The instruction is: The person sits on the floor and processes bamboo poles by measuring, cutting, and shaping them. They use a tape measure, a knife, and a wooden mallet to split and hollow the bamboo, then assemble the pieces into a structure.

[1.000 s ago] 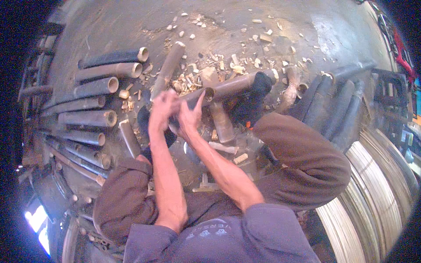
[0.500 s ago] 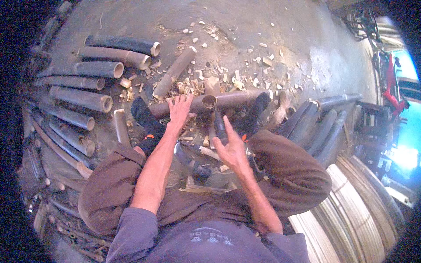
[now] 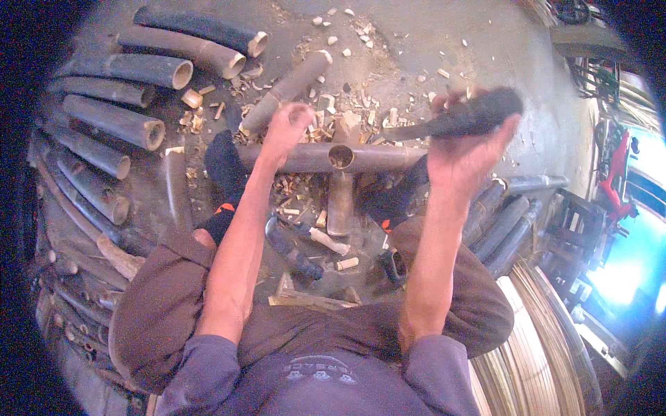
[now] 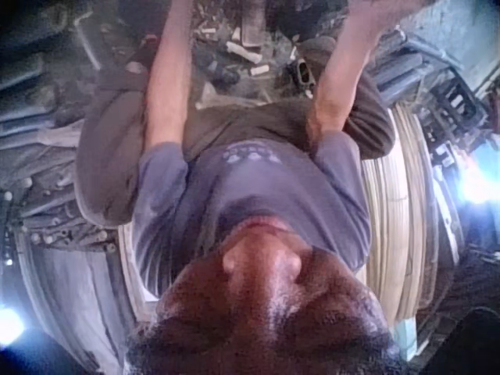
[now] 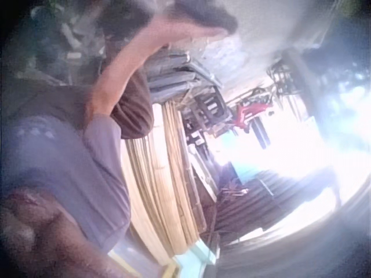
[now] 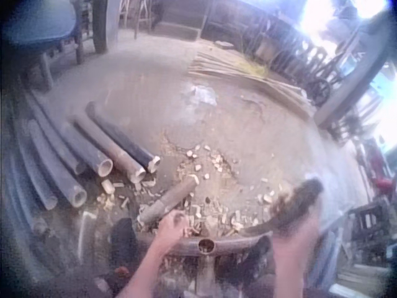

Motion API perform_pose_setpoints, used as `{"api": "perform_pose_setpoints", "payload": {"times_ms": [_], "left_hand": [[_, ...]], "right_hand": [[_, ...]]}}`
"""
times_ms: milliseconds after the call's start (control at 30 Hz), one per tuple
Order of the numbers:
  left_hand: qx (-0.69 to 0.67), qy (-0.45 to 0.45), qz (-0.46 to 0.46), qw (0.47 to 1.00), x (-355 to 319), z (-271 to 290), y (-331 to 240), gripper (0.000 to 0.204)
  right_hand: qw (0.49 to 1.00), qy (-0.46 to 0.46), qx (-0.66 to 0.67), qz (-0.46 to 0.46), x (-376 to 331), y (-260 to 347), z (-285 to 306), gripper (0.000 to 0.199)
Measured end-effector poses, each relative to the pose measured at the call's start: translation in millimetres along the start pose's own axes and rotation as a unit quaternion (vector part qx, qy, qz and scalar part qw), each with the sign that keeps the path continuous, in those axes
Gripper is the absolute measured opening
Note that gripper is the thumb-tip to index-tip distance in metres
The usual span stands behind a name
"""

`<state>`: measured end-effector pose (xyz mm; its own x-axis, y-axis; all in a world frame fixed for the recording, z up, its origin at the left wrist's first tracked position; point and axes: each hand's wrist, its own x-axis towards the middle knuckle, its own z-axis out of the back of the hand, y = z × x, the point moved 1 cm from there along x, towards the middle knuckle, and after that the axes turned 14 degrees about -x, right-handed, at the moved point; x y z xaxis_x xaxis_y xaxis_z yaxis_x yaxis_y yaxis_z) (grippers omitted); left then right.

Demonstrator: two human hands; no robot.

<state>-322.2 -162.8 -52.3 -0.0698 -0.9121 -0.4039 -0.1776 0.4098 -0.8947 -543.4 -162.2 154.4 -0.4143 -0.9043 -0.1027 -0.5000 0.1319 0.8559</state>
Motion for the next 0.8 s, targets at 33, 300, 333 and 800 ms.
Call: {"api": "perform_pose_setpoints", "payload": {"times_ms": [33,300,333,800], "left_hand": [[-0.074,-0.011,0.002,0.997,6.9,-5.0,-3.6,0.045],[-0.406,-0.052,-0.042,0.911,32.8,-46.6,-26.6,0.056],[-0.402,-0.078,-0.053,0.911,33.3,-49.2,-25.0,0.055],[-0.367,-0.199,-0.097,0.903,55.3,-71.6,-13.7,0.032]], "right_hand": [[0.992,0.073,0.052,-0.087,17.3,-12.4,9.2,0.039],[0.787,0.264,-0.435,-0.349,36.1,-145.8,-3.4,0.06],[0.755,0.295,-0.464,-0.357,34.5,-151.6,-5.4,0.059],[0.799,0.297,-0.449,-0.27,46.5,-199.5,25.9,0.059]]}}
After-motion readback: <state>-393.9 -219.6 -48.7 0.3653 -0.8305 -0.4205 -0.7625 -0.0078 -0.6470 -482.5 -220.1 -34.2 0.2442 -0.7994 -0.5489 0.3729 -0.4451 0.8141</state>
